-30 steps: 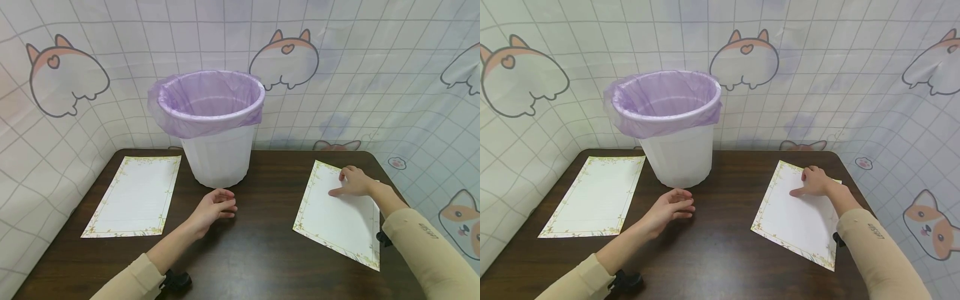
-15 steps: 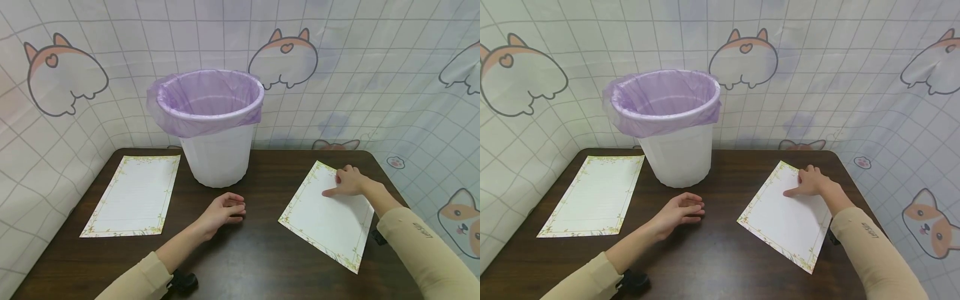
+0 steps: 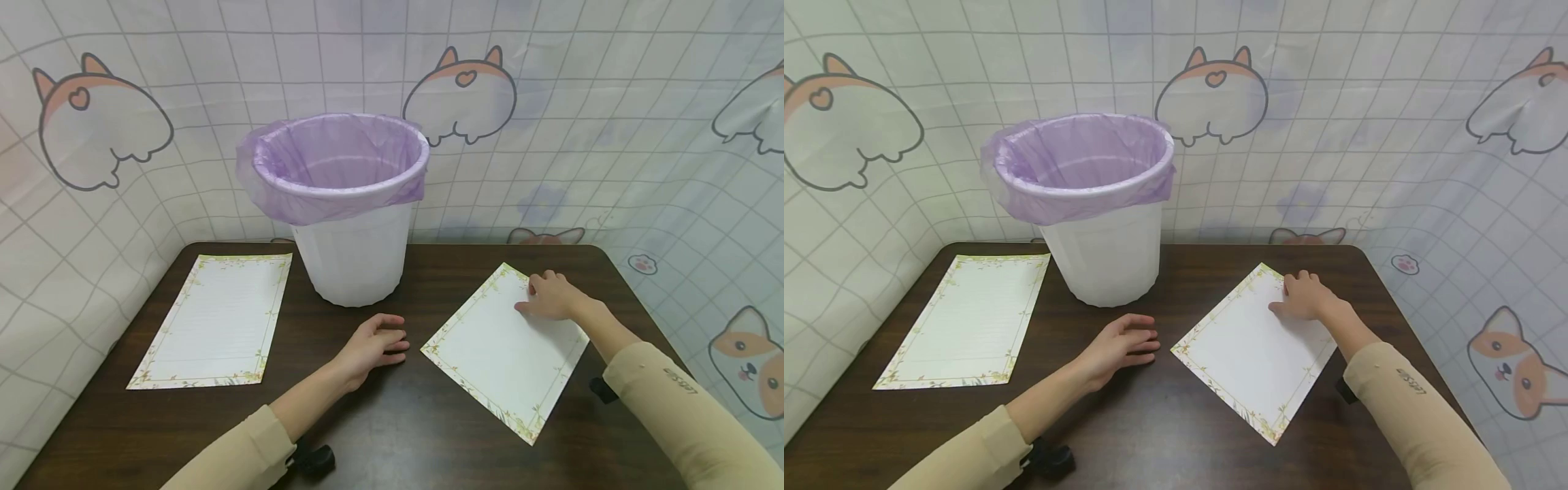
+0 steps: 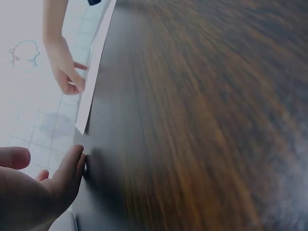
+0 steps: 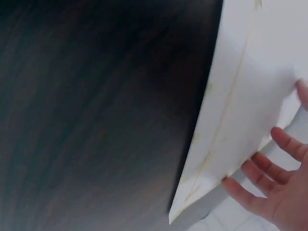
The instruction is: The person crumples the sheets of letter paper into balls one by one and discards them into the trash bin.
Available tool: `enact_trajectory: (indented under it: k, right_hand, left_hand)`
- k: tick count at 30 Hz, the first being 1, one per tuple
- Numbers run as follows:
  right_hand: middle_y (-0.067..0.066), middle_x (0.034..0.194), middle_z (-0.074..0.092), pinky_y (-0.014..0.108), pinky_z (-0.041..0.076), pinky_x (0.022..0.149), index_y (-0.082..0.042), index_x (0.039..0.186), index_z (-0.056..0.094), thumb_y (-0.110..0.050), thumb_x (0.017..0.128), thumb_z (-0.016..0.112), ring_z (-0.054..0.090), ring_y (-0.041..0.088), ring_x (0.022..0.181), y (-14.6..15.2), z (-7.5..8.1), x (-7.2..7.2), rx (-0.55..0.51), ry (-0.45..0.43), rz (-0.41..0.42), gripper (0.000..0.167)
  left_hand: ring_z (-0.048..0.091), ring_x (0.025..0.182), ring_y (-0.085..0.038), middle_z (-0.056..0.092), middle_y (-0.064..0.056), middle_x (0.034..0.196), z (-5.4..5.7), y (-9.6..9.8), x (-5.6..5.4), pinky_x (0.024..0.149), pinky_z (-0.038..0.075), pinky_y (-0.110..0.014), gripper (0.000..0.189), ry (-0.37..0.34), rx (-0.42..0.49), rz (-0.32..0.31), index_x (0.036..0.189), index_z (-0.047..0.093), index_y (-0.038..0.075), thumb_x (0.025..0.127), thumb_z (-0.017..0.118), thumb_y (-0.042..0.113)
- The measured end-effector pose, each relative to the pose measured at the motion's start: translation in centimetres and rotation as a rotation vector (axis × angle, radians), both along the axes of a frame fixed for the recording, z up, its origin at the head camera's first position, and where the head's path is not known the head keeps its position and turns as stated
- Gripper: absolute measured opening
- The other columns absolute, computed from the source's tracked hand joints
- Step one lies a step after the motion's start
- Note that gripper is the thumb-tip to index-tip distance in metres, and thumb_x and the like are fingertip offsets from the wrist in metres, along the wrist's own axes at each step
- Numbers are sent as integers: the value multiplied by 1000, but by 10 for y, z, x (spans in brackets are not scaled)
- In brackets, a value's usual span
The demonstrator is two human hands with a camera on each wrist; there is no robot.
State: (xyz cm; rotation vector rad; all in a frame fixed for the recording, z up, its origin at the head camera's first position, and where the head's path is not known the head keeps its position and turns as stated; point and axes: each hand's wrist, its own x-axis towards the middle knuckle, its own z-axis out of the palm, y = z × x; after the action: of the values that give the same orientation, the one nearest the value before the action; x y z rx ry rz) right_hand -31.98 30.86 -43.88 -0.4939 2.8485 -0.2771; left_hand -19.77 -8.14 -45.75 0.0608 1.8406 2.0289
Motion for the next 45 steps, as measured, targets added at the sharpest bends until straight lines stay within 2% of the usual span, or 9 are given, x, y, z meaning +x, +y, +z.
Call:
enact_trajectory:
  k: [4,13,18,23,30,34,38,43,45]
  right_hand:
    - [30,113,53,59,46,83,2,110,59,-37,94,72,51,52,106,-4,6,1,-8,4,61,45]
    - [34,121,51,59,47,84,-1,113,57,-44,92,75,51,51,107,-8,5,4,-12,-8,62,51]
    - [31,119,51,59,47,84,-2,113,57,-46,92,76,51,51,107,-13,1,5,-17,-5,60,52]
    - [29,117,50,57,47,83,-3,113,57,-47,91,76,52,47,104,-19,1,6,-32,-12,52,53]
    - [22,107,48,52,46,78,-4,110,54,-51,91,75,49,39,96,-23,-4,6,-39,-9,33,55]
    - [20,104,47,48,45,75,-4,109,54,-51,91,75,49,35,91,-29,-3,7,-33,-9,42,55]
    - [20,104,50,47,47,73,-2,110,55,-52,90,76,52,31,84,-36,2,10,-20,-31,49,57]
    - [19,107,56,48,50,76,-1,116,58,-47,91,76,56,29,85,-42,6,13,-24,-49,73,55]
    - [15,101,59,45,50,74,0,117,58,-42,93,76,56,26,82,-43,7,13,-50,-49,96,52]
  left_hand:
    - [60,121,-39,48,-29,137,2,1,-1,95,55,-42,43,-13,-1,15,145,43,-6,106,54,10]
    - [62,115,-39,50,-24,132,2,7,0,92,56,-42,43,-50,27,54,143,45,-6,105,58,10]
    - [62,108,-32,54,-19,131,2,9,-1,88,57,-37,40,-60,-17,45,139,52,-4,103,61,11]
    - [59,101,-28,61,-14,124,3,7,-1,83,55,-35,35,-13,-78,29,131,60,-2,100,64,12]
    - [61,107,-32,63,-17,121,4,4,-1,94,54,-44,33,70,-132,-53,130,62,-4,101,63,11]
    - [64,109,-31,62,-18,129,3,5,-1,96,54,-44,34,90,-137,-81,132,62,-7,101,62,8]
    - [67,106,-28,59,-18,137,2,3,-1,92,56,-42,33,119,-151,-52,130,63,-9,99,64,4]
    - [71,94,-27,59,-18,135,0,-3,-2,85,59,-39,35,165,-186,33,127,66,-8,94,69,1]
    - [72,87,-25,60,-17,133,0,-7,-3,82,59,-36,35,179,-216,72,126,68,-5,92,72,1]
